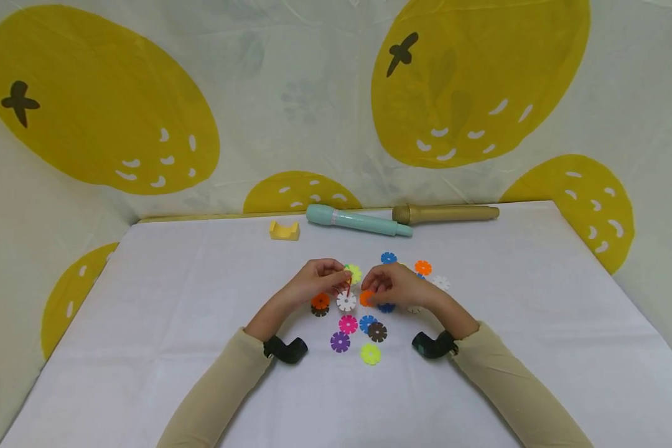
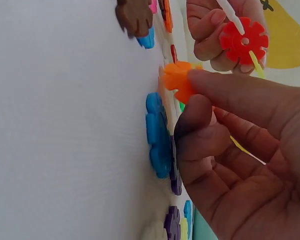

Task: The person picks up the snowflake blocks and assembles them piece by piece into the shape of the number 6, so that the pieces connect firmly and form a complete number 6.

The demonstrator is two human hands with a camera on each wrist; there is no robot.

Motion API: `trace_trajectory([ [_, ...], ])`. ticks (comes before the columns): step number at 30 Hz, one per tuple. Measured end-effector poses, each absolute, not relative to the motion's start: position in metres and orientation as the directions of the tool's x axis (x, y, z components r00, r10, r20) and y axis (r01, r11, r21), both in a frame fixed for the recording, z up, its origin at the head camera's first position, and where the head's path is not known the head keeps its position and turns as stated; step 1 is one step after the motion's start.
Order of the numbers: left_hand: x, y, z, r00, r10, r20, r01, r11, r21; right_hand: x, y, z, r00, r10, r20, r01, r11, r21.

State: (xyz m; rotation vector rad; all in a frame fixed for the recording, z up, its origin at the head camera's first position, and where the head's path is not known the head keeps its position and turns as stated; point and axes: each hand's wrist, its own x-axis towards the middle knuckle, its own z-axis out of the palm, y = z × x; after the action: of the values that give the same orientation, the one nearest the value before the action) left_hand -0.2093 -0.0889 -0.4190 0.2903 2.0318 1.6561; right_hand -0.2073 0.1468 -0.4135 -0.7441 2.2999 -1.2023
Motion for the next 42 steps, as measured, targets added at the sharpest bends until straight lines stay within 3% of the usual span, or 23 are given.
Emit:
trace_trajectory([
  [17,-0.2088,-0.0889,-0.4182,-0.851,0.456,-0.261,-0.152,0.261,0.953,-0.2082,0.1505,-0.4059,-0.909,-0.418,-0.002,-0.183,0.403,-0.897],
  [36,-0.2088,-0.0893,-0.4215,-0.831,0.490,-0.263,-0.135,0.280,0.950,-0.2087,0.1520,-0.4056,-0.848,-0.523,0.088,-0.294,0.326,-0.899],
  [42,-0.2082,-0.0888,-0.4220,-0.830,0.495,-0.257,-0.127,0.282,0.951,-0.2092,0.1514,-0.4077,-0.862,-0.500,0.084,-0.279,0.330,-0.902],
])
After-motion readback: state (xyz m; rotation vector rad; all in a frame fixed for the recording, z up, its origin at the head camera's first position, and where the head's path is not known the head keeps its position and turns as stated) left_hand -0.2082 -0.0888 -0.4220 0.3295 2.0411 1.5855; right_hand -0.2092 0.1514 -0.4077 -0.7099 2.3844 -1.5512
